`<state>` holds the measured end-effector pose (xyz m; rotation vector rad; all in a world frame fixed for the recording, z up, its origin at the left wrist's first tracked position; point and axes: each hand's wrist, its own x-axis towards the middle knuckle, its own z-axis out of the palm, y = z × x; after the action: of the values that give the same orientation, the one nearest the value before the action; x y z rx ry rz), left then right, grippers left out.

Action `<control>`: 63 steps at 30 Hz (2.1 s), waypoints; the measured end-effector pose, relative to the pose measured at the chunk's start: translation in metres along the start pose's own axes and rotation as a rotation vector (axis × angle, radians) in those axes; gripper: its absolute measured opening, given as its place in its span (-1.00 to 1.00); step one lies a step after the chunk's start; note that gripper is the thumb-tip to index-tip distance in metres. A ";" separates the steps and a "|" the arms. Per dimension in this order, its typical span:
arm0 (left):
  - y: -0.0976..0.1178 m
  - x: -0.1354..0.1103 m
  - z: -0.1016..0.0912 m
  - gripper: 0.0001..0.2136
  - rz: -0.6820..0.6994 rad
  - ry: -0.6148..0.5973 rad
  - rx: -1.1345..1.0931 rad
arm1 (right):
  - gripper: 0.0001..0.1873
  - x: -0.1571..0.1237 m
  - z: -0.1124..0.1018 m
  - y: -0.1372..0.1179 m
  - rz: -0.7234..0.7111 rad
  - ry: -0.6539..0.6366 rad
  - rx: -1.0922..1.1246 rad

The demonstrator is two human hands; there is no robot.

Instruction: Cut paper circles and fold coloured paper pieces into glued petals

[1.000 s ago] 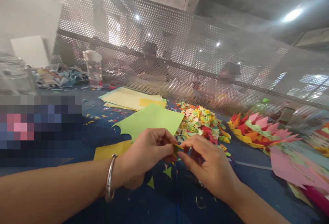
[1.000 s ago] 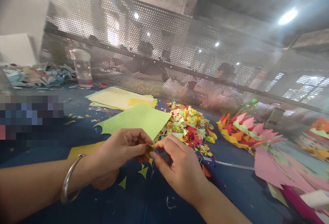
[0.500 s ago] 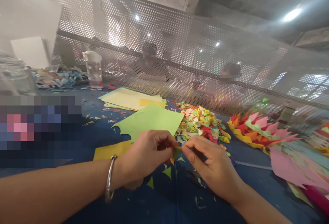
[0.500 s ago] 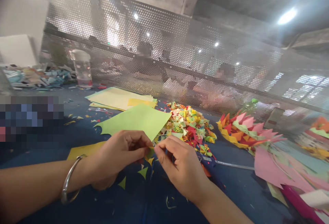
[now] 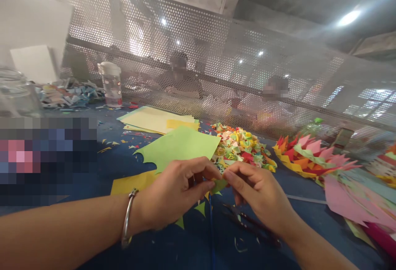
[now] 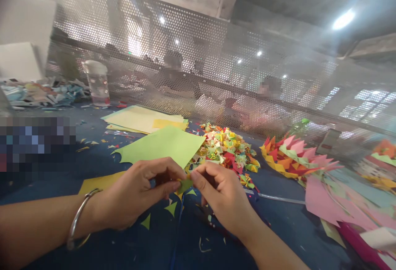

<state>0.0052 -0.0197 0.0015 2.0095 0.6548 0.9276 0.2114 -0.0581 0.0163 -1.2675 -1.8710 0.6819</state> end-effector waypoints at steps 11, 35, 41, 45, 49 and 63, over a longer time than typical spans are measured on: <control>-0.007 0.004 0.005 -0.92 -0.073 0.081 -0.062 | -0.75 0.001 0.007 0.002 0.020 -0.006 -0.018; -0.024 0.011 -0.005 -0.98 -0.135 0.200 0.001 | -0.62 -0.067 -0.086 0.059 0.521 0.055 -0.686; -0.031 0.013 -0.004 -0.95 -0.143 0.174 -0.027 | -0.61 -0.072 -0.080 0.064 0.582 0.086 -0.405; -0.030 0.012 -0.006 -0.94 -0.169 0.159 -0.035 | -0.61 -0.072 -0.077 0.059 0.656 0.235 -0.012; -0.032 0.013 -0.008 -0.92 -0.173 0.161 -0.073 | -0.67 -0.076 -0.075 0.056 0.713 0.398 0.467; -0.038 0.016 0.005 -0.95 -0.242 0.110 -0.350 | -0.77 -0.055 -0.060 0.028 0.429 0.177 1.279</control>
<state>0.0147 0.0099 -0.0261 1.5428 0.7224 0.9379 0.2869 -0.0985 0.0128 -0.7618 -0.6553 1.5689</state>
